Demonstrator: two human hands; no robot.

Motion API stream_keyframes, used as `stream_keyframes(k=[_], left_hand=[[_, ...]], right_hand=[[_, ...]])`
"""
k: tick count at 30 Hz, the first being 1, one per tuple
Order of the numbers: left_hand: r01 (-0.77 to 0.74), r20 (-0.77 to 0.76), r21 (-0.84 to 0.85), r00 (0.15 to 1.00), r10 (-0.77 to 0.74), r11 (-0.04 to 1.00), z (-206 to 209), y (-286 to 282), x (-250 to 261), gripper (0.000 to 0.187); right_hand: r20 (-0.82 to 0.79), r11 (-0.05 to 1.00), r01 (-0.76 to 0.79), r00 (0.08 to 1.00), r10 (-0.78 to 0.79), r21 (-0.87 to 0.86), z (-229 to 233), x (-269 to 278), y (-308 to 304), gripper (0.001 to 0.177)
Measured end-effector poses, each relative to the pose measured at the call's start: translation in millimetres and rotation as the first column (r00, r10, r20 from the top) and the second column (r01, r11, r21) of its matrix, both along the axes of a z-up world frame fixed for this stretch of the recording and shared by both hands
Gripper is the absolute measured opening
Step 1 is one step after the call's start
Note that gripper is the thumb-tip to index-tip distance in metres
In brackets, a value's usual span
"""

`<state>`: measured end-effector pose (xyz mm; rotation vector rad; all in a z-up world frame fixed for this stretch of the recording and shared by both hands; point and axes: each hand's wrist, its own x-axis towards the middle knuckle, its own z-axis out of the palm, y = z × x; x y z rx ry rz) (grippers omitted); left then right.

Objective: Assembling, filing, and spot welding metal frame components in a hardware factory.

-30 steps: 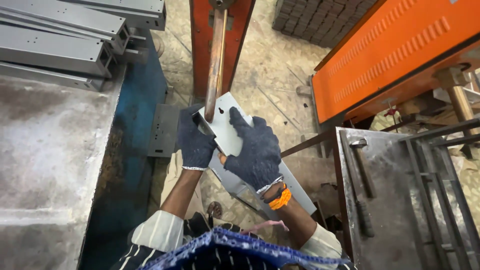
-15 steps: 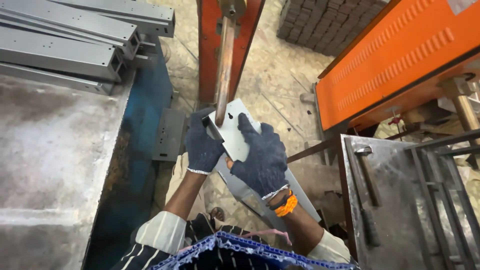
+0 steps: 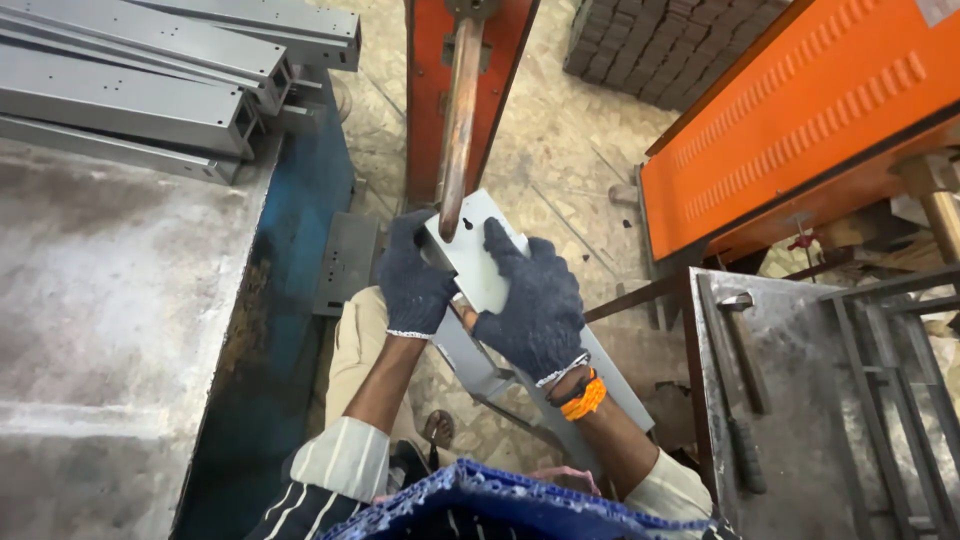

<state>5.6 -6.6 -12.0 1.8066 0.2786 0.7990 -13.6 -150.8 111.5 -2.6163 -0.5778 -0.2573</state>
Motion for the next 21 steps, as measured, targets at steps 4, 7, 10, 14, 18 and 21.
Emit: stream_keyframes(k=[4,7,10,14,18,21], left_hand=[[0.01,-0.017,-0.021,1.0,-0.011,1.0,16,-2,-7,0.059],[0.008,0.022,-0.003,1.0,-0.008,1.0,13,-1,-4,0.062],[-0.003,-0.013,-0.001,1.0,0.003,1.0,11,-1,-4,0.052],[-0.021,-0.015,0.012,1.0,0.021,1.0,13,-1,-4,0.052],[-0.025,-0.03,0.029,0.999,0.026,0.999,8,-1,-3,0.054],[0.016,0.024,0.042,1.0,-0.017,0.999,8,1,-6,0.063]], right_hand=[[-0.032,0.999,0.014,0.999,-0.015,-0.032,1,-1,0,0.092],[0.048,0.999,-0.028,0.998,0.027,0.016,-9,1,-3,0.092],[0.04,1.0,-0.004,0.999,0.004,0.008,-5,0,-1,0.092],[0.007,0.999,-0.003,1.0,0.003,0.052,-6,0,-1,0.091],[0.038,1.0,-0.027,0.999,0.026,0.012,-8,2,-4,0.092],[-0.001,1.0,-0.031,1.0,0.031,0.004,-9,3,-6,0.098]])
